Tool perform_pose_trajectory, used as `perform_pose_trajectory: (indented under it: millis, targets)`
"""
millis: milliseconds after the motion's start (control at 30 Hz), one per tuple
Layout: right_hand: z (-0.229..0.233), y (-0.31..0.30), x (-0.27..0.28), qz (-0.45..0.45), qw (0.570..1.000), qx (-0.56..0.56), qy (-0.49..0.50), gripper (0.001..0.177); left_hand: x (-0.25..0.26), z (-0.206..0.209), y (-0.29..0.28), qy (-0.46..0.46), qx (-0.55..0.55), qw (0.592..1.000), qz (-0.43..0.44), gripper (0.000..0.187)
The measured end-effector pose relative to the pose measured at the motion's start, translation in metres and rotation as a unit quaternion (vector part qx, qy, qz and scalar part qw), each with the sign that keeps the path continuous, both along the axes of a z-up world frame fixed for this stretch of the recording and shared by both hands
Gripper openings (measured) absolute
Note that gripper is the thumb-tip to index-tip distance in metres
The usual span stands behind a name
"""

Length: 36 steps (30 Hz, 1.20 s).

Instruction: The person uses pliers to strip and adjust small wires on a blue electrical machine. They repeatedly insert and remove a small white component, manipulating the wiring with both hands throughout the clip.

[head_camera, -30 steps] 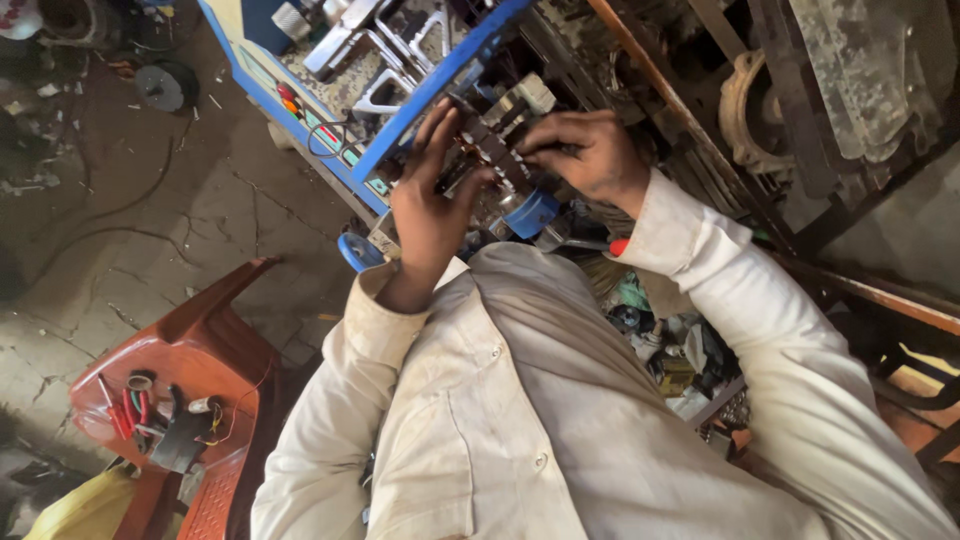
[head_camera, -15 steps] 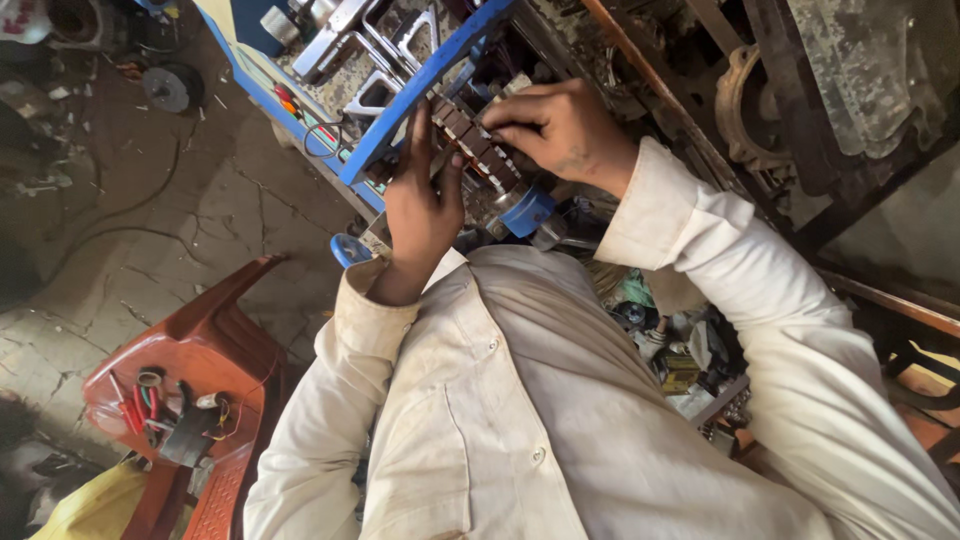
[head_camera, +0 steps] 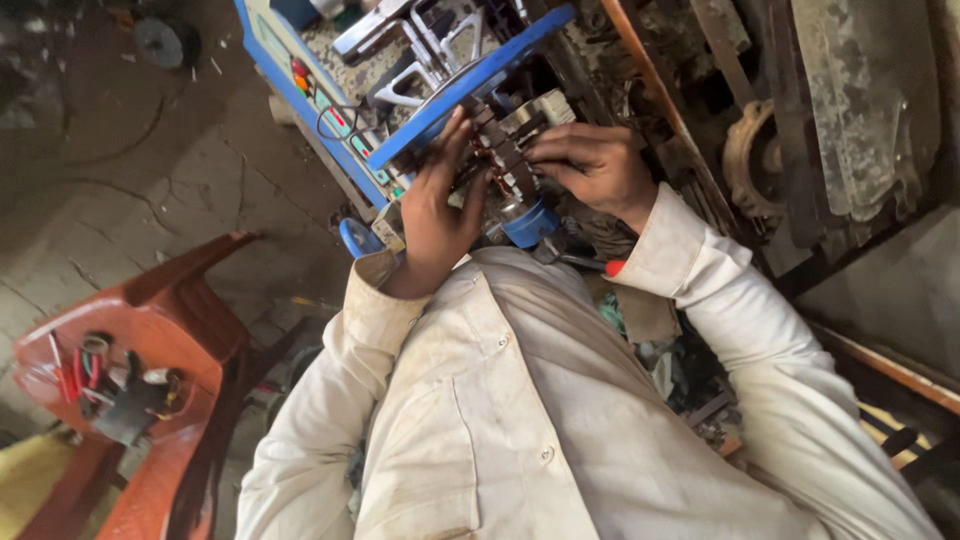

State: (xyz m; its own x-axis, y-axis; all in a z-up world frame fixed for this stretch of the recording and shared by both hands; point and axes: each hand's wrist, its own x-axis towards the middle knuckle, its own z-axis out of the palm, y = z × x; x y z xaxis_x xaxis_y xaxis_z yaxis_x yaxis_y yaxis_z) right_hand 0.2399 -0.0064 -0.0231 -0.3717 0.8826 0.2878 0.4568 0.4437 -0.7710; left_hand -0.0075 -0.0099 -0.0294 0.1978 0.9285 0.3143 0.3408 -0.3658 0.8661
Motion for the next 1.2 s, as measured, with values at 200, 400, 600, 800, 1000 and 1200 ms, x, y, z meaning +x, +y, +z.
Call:
perform_pose_trajectory:
  millis: [200,400,600,800,1000,1200]
  targets:
    - [0.005,0.012,0.005,0.050,0.999,-0.014,0.016,0.020,0.001,-0.008,-0.012,0.001,0.065,0.997,0.043,0.039]
    - [0.007,0.007,0.001,0.018,0.998,-0.059,0.014,0.021,0.012,-0.005,-0.012,-0.015,0.019,1.000,-0.001,0.042]
    - [0.008,-0.014,-0.001,0.022,0.995,-0.099,0.021,0.029,0.012,-0.005,-0.013,-0.065,-0.023,0.998,0.001,0.039]
    - [0.020,-0.024,0.001,0.029,0.992,-0.114,-0.037,0.039,0.013,-0.001,-0.014,-0.095,0.005,0.995,-0.025,0.019]
    - [0.060,-0.023,-0.001,0.005,0.988,-0.102,-0.113,0.048,0.009,0.001,-0.002,-0.136,-0.125,0.981,-0.063,0.011]
    - [0.106,-0.042,-0.004,-0.137,0.972,-0.118,-0.150,0.039,-0.007,0.010,-0.004,-0.033,-0.070,0.993,-0.087,0.013]
